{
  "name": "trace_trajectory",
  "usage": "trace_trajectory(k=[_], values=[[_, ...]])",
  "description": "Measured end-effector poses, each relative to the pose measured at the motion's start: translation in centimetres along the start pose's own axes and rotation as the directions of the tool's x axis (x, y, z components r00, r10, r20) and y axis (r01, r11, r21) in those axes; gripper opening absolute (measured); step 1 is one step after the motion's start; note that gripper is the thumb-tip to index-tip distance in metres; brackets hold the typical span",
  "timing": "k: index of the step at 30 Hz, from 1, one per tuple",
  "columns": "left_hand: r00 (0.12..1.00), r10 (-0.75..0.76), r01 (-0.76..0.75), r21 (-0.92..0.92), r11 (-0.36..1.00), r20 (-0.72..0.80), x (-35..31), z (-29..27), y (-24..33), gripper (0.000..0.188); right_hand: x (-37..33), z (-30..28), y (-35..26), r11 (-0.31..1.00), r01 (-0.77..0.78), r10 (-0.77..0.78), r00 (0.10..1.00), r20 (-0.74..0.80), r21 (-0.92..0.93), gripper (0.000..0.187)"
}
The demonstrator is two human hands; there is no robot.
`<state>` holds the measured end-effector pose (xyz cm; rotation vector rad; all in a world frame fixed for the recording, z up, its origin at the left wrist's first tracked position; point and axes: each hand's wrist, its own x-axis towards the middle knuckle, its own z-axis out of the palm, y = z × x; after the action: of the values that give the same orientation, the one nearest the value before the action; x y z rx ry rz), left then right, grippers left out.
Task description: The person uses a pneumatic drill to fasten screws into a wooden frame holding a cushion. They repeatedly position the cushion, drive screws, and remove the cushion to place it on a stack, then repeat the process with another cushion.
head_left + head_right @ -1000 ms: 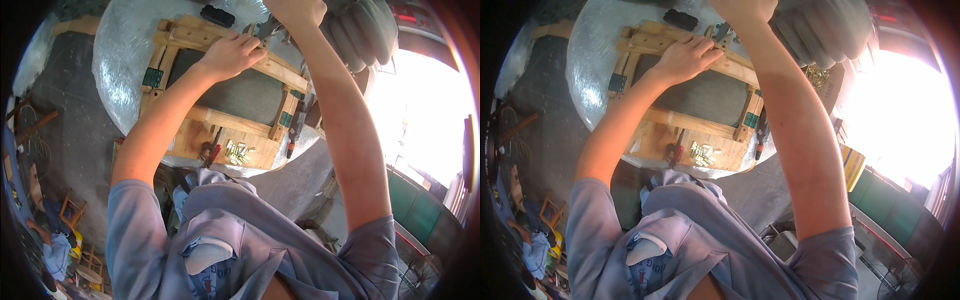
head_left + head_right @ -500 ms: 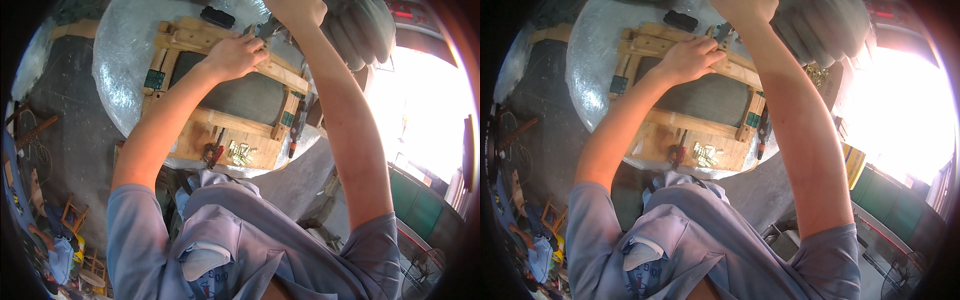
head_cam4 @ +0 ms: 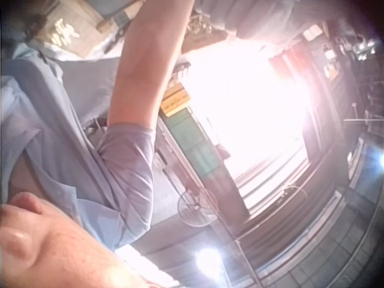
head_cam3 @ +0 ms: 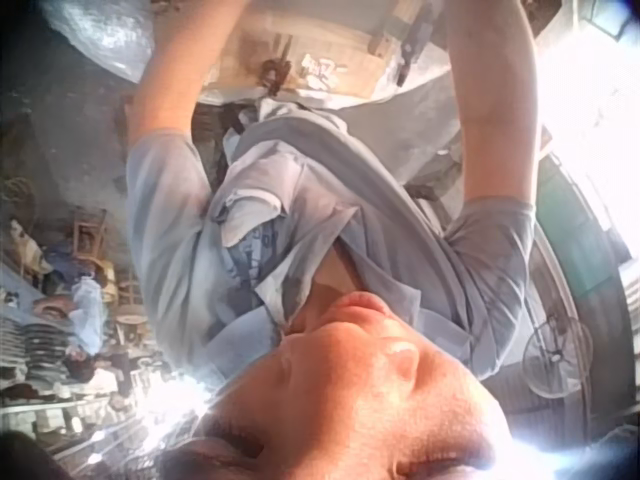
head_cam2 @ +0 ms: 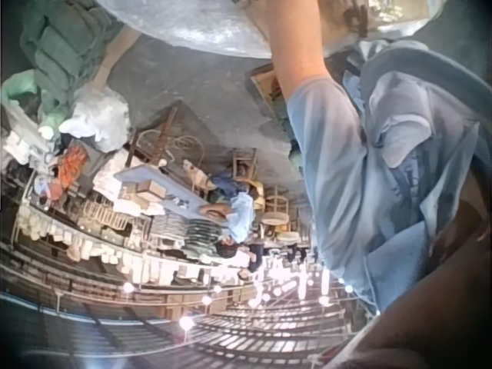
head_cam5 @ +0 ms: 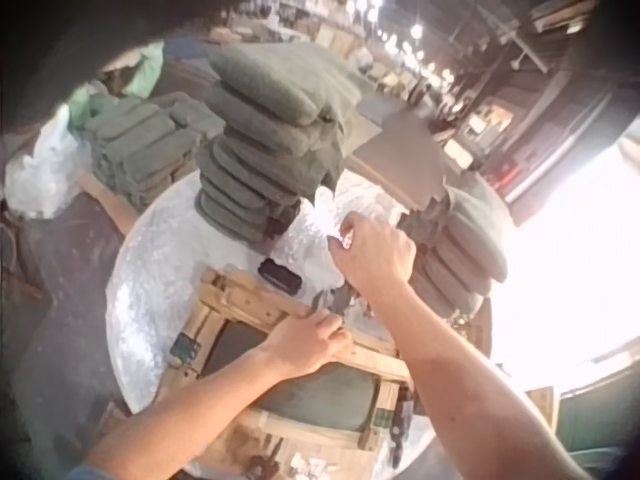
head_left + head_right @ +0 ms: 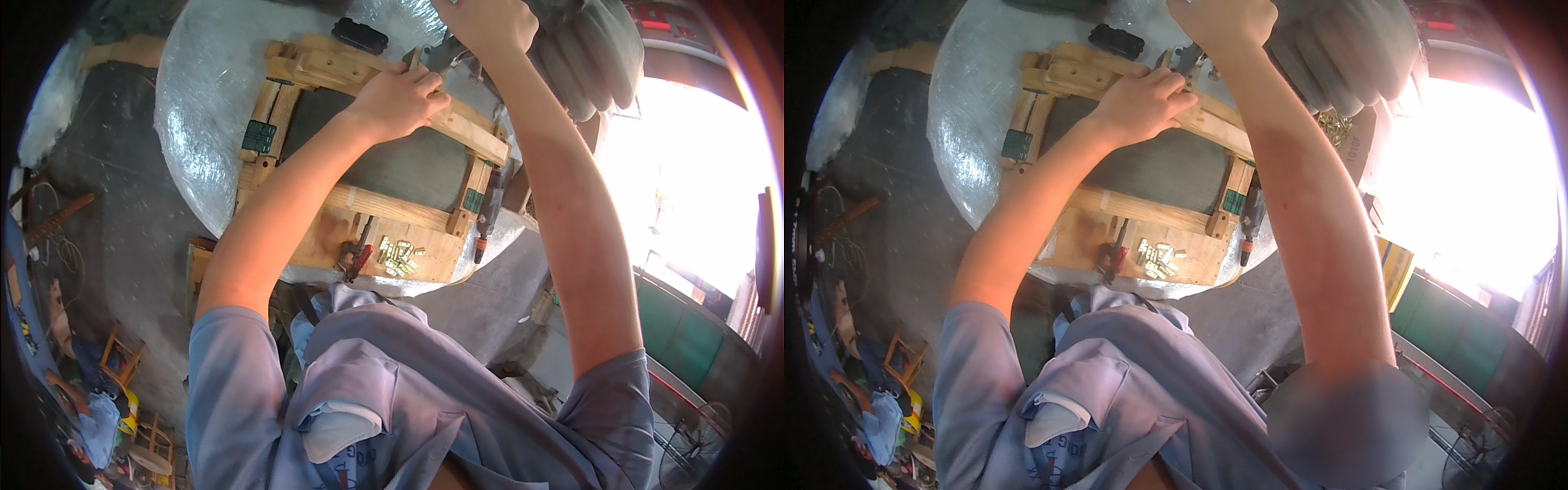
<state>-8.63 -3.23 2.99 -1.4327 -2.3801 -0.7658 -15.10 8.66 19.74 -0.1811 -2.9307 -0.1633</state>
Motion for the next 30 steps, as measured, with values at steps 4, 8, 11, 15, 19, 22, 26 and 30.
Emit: trace_trajectory(k=[4, 8, 11, 15, 19, 22, 26, 30], values=[[1.0, 0.01, -0.009, -0.024, 1.0, 0.027, 0.1, -0.3, 0.3, 0.05, 0.0, -0.4, 0.1, 0.999, -0.042, 0.042, 0.999, 0.02, -0.029, 0.027], [0.983, -0.109, 0.115, 0.031, 0.993, -0.146, -2.5, -3.1, -1.0, 0.064, -0.7, -0.7, 0.1, 0.999, -0.031, 0.031, 0.999, -0.008, 0.029, 0.027], [0.87, -0.403, 0.424, 0.013, 0.905, -0.284, -6.9, -6.8, -4.3, 0.083, -0.6, -0.8, 0.5, 0.999, -0.048, 0.048, 0.999, 0.004, 0.02, 0.027], [0.536, -0.775, 0.813, -0.042, 0.58, -0.334, -14.3, -5.7, -6.2, 0.103, -0.2, 0.2, 0.8, 0.999, -0.044, 0.044, 0.999, -0.011, 0.023, 0.028], [0.299, -0.954, 0.941, -0.173, 0.293, 0.011, -16.5, -4.0, -5.0, 0.105, -0.1, -0.6, 0.1, 0.997, -0.06, 0.061, 0.998, -0.011, 0.045, 0.028], [0.347, -0.926, 0.935, 0.018, 0.354, 0.15, -14.9, -5.0, -4.5, 0.104, -0.5, -0.6, 0.3, 0.993, -0.081, 0.083, 0.996, -0.027, 0.085, 0.029], [0.369, -0.926, 0.929, -0.04, 0.367, 0.076, -16.0, -4.5, -5.1, 0.097, 1.2, -1.7, 0.4, 0.959, -0.137, 0.126, 0.99, 0.061, 0.248, 0.034], [0.329, -0.941, 0.944, -0.057, 0.326, 0.08, -15.4, -5.0, -4.5, 0.094, 6.5, 2.4, 5.7, 0.809, -0.054, -0.041, 0.988, 0.149, 0.585, 0.039]])
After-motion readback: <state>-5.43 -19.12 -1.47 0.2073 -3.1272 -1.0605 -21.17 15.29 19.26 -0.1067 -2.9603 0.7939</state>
